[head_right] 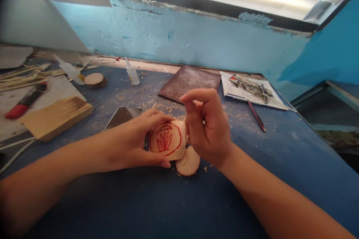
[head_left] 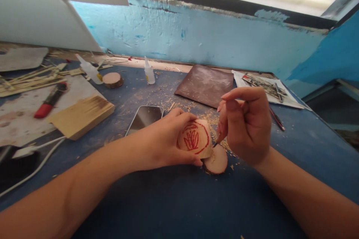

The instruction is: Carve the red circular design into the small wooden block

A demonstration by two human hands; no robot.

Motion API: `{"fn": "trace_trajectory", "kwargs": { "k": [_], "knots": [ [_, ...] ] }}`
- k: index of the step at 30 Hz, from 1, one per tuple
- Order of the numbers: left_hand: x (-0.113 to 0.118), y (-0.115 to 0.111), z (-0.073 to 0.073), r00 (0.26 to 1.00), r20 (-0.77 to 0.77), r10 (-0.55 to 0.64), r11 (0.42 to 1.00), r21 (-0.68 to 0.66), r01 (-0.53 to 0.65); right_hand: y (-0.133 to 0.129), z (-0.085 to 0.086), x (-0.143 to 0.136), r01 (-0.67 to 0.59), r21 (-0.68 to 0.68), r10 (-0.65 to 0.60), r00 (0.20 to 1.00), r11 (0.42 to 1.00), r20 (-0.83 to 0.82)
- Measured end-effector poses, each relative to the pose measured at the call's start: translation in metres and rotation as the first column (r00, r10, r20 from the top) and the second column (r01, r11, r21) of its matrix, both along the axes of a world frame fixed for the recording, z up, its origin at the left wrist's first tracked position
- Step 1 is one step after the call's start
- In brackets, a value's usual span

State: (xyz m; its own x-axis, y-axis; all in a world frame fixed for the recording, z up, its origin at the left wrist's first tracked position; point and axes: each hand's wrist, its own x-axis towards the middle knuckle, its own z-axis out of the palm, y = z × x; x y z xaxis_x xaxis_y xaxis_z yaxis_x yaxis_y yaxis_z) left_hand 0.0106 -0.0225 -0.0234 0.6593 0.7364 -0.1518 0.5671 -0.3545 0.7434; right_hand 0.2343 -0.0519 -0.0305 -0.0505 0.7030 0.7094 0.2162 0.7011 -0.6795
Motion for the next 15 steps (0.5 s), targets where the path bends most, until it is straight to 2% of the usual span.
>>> {"fn": "trace_trajectory", "kwargs": {
  "k": [4, 9, 15],
  "knots": [
    [0.002, -0.001, -0.002, 0.999, 0.002, -0.04, 0.999, 0.027, 0.04, -0.005, -0.003, 0.0, -0.057, -0.007, 0.057, 0.997, 0.998, 0.047],
    [0.003, -0.002, 0.0, 0.997, 0.014, -0.077, 0.995, 0.062, 0.076, -0.01, 0.004, -0.005, -0.199, 0.041, 0.2, 0.979, 0.979, -0.044],
    [0.004, -0.003, 0.001, 0.996, 0.026, -0.08, 0.996, 0.047, 0.079, -0.015, 0.004, -0.004, -0.151, -0.04, 0.151, 0.988, 0.988, 0.004]
  ]
}}
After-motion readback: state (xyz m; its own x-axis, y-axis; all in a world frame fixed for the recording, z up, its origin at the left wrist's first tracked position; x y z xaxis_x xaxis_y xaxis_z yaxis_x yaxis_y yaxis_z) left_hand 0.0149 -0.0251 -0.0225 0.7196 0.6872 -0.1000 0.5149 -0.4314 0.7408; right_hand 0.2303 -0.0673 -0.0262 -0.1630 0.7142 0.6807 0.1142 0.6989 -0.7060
